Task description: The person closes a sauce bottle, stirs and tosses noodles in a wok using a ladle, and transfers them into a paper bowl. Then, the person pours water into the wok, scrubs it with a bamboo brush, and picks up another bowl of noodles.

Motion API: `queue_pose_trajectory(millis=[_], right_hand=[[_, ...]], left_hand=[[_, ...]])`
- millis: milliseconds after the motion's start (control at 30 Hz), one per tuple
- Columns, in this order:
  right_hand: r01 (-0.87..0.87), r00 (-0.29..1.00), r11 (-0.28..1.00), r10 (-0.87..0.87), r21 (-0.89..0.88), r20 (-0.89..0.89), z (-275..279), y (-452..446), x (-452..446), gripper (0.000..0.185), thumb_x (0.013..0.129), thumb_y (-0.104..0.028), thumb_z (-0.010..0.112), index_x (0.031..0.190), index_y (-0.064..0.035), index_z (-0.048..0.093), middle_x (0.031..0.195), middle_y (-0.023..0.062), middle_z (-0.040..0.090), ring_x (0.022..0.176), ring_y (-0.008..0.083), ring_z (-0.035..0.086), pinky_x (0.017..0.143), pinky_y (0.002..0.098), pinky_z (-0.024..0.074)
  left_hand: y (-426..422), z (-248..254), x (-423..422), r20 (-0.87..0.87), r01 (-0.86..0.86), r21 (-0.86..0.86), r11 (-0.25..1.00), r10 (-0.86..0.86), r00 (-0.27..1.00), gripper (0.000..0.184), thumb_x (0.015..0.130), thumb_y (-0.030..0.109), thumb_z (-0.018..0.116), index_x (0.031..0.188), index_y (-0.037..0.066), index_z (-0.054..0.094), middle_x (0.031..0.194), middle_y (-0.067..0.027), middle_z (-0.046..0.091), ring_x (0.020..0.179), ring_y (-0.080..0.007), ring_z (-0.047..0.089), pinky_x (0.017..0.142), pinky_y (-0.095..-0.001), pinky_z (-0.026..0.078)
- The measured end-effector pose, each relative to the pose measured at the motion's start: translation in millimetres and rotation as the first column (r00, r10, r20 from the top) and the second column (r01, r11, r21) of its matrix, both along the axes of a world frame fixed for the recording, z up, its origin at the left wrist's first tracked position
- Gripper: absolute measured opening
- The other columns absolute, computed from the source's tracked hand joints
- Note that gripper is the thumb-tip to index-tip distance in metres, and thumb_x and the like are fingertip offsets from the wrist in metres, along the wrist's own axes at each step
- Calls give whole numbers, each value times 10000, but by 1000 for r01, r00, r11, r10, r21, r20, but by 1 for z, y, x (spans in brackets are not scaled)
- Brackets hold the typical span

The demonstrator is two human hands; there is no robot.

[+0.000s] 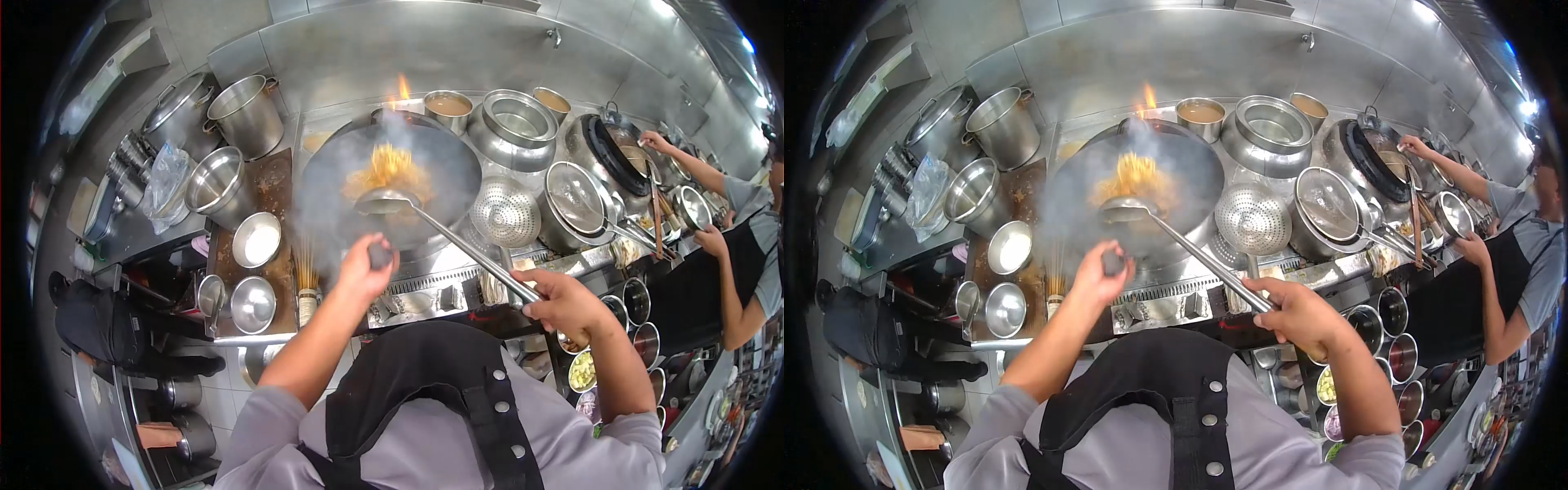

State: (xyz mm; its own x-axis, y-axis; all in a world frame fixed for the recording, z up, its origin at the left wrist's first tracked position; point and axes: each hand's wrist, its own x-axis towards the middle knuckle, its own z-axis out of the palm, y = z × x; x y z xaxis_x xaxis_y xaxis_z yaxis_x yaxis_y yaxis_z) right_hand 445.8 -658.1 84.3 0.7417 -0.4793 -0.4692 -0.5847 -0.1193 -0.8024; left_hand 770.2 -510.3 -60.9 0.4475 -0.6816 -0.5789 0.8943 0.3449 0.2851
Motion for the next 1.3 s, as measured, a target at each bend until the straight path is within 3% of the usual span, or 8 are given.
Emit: queue_pose_trajectory(millis=[267,467,667,800,900,1133,1233,1300], right_hand=[[-84,977,874,168,-479,134,-78,-8,44,620,884,-111,692,1474,-147,507,753,82,631,604,156,575,587,344,507],[99,993,979,-110,181,50,9,7,-18,625,883,14,680,1476,-95,518,744,-6,552,554,85,491,523,247,438],[-60,994,969,36,-241,-104,-33,1,47,632,910,-30,650,1510,-95,461,727,27,558,555,102,508,532,279,458],[120,955,993,-120,18,272,-80,14,25,663,926,-34,620,1541,-112,386,730,33,559,563,111,541,522,284,459],[206,895,941,-293,270,336,-61,29,15,689,902,14,566,1539,-121,340,718,39,557,548,121,542,501,283,462],[257,939,966,-245,-18,242,-10,1,59,644,904,-24,588,1495,-12,332,708,48,573,537,138,552,471,307,462],[271,944,959,-249,-80,217,-2,-3,59,638,902,-34,598,1480,16,332,708,51,575,543,145,557,477,310,466],[249,967,955,-237,-161,91,6,-3,65,640,891,-61,616,1468,3,345,752,71,594,558,160,566,488,313,481]], left_hand=[[37,-89,-28,170,180,-21,984,-174,970,79,882,12,610,930,50,560,822,-70,564,684,-179,572,730,-397,569],[16,-5,-3,42,59,-92,994,-55,998,91,902,86,660,891,75,571,780,-72,579,760,-199,580,735,-398,562],[-15,-64,15,148,84,-52,995,-76,986,71,905,69,640,916,78,570,765,-76,573,750,-201,575,716,-408,551],[50,-32,-44,104,117,124,985,-130,986,39,872,32,598,883,44,563,733,-107,551,661,-222,562,750,-381,553],[27,-10,-12,-60,41,-50,998,-44,997,66,901,76,621,907,62,557,746,-79,566,700,-200,573,731,-396,578],[-5,-3,27,184,23,63,998,-35,982,72,918,57,625,968,52,574,791,-89,586,754,-197,601,664,-390,577],[18,-32,13,516,-22,49,999,-6,857,101,861,-11,611,961,-21,598,802,-108,620,673,-203,633,560,-356,542],[33,-33,-9,748,-148,-41,988,128,651,376,806,-91,613,1161,-19,513,901,-116,634,687,-207,643,557,-356,539]])
